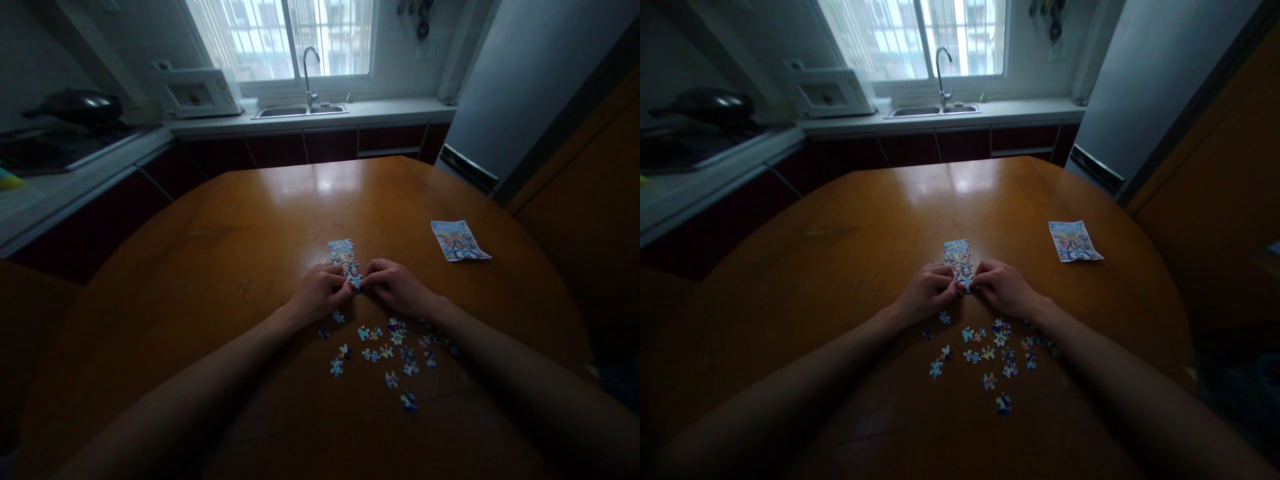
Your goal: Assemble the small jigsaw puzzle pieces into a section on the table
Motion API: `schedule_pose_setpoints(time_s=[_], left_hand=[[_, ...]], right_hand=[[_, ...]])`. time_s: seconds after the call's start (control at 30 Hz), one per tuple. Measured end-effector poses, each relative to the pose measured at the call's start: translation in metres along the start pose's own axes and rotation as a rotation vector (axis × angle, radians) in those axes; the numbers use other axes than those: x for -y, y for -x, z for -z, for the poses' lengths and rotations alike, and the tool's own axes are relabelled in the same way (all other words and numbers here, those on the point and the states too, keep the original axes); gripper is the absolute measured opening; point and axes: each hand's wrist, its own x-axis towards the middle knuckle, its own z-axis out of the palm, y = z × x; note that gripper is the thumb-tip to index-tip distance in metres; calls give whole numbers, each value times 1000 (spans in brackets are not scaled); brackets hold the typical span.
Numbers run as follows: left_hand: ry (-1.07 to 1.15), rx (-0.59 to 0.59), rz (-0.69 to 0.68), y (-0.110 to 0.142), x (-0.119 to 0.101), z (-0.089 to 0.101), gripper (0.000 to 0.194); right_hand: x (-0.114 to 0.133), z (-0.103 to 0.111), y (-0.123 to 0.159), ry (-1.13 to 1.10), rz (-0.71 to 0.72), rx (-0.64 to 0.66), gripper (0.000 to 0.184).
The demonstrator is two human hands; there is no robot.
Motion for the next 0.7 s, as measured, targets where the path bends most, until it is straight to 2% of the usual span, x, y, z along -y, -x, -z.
schedule_pose_setpoints(time_s=[0.7], left_hand=[[5,-9,21,0,0,0,37]], right_hand=[[-2,-2,1,26,1,14,23]])
